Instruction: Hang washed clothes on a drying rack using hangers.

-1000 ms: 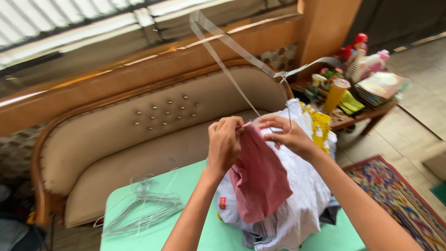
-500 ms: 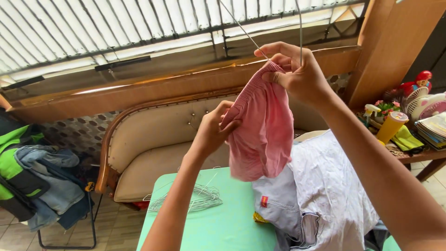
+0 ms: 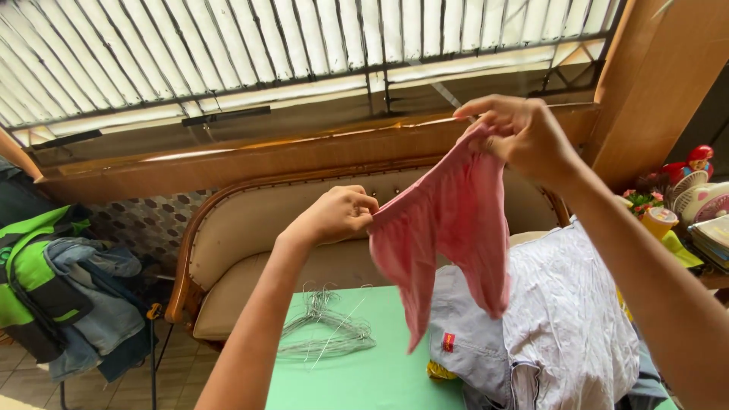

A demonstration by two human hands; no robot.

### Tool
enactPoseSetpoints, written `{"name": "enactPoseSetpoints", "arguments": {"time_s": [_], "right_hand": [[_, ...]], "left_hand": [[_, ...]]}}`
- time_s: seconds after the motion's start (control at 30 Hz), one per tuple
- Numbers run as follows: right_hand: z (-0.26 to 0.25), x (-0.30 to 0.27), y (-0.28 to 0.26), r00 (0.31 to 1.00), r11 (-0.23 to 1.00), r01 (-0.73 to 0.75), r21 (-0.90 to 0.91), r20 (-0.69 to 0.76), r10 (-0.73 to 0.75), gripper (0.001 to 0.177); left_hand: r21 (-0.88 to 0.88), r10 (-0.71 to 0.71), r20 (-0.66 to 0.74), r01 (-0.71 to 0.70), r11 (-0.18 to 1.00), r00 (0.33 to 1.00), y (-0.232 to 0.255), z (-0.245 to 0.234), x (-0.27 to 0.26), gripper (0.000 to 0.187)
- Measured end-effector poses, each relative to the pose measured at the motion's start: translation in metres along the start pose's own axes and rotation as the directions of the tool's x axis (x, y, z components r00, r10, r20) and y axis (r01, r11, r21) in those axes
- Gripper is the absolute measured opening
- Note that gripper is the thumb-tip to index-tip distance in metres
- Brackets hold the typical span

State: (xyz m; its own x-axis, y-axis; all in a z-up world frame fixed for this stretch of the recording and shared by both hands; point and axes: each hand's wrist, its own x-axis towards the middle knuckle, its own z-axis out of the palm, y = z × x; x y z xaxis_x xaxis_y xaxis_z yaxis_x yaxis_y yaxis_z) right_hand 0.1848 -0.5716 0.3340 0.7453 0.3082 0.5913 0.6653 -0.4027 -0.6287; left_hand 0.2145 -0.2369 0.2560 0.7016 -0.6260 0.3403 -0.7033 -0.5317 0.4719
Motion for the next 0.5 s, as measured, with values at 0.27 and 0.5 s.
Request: {"name": "enactPoseSetpoints", "arguments": {"time_s": [0.27,0.5], "right_hand": [[0.012,-0.021,-0.003,0.994,0.994,0.1,0.047,-0.047,-0.097,0.039],[-0.012,-0.057,0.025,0.955,0.98,-0.193,-0.042,0.219,0.198,0.04]], "left_hand": [[-0.344,-0.315,-0.228,0.227,0.911,0.921,-0.004,0.056,0.021,0.018],[-0.252,-0.22,-0.38,0.128,0.959,0.899,0.022,0.015,0.022,0.032]]}}
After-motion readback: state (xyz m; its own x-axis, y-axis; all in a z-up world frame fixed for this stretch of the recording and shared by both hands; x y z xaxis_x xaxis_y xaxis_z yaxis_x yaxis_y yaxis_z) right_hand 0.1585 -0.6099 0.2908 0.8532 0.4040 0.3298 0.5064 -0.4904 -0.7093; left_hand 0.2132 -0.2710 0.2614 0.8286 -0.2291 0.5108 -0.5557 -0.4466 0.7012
